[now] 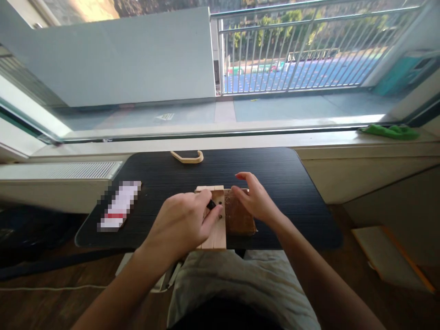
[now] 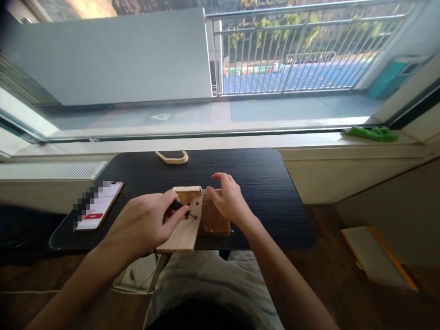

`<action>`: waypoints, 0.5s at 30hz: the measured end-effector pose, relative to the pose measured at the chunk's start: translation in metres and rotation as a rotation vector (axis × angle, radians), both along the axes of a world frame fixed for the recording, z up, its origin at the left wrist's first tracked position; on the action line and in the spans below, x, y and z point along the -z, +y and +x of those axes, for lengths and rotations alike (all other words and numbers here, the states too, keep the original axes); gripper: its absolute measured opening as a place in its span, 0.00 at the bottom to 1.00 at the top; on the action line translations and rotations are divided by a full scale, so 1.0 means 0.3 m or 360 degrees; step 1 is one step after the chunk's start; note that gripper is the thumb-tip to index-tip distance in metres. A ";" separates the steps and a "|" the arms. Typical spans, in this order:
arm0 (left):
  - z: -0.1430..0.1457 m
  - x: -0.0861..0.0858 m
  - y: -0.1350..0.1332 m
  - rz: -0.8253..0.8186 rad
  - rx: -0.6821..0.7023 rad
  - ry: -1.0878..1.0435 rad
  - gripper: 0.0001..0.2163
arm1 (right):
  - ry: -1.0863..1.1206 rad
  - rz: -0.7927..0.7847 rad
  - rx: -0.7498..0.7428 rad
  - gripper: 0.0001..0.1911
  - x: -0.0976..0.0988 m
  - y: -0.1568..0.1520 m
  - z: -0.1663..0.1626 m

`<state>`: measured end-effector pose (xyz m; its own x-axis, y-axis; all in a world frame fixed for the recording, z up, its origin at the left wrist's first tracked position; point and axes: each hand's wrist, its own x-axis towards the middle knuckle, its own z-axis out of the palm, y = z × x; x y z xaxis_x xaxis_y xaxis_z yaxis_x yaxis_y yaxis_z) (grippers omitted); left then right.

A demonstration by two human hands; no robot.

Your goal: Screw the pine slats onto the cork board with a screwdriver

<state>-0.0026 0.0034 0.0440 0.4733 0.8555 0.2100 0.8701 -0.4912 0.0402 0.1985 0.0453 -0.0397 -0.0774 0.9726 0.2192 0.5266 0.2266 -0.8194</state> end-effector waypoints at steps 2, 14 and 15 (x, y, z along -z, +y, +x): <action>0.012 -0.021 -0.008 0.0001 -0.0080 0.0199 0.13 | -0.0063 0.0030 0.0059 0.15 0.057 -0.005 -0.020; 0.023 -0.051 0.019 -0.0083 -0.0214 0.0443 0.23 | 0.0255 -0.0059 0.0219 0.08 0.122 -0.033 -0.034; 0.023 -0.047 0.017 -0.0076 -0.0198 0.0424 0.23 | 0.0268 -0.0065 0.0229 0.09 0.124 -0.033 -0.034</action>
<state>0.0045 0.0083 0.0582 0.3974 0.9162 0.0510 0.9065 -0.3834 -0.1770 0.1883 0.0354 -0.0768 0.0969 0.9793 0.1778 0.4063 0.1242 -0.9053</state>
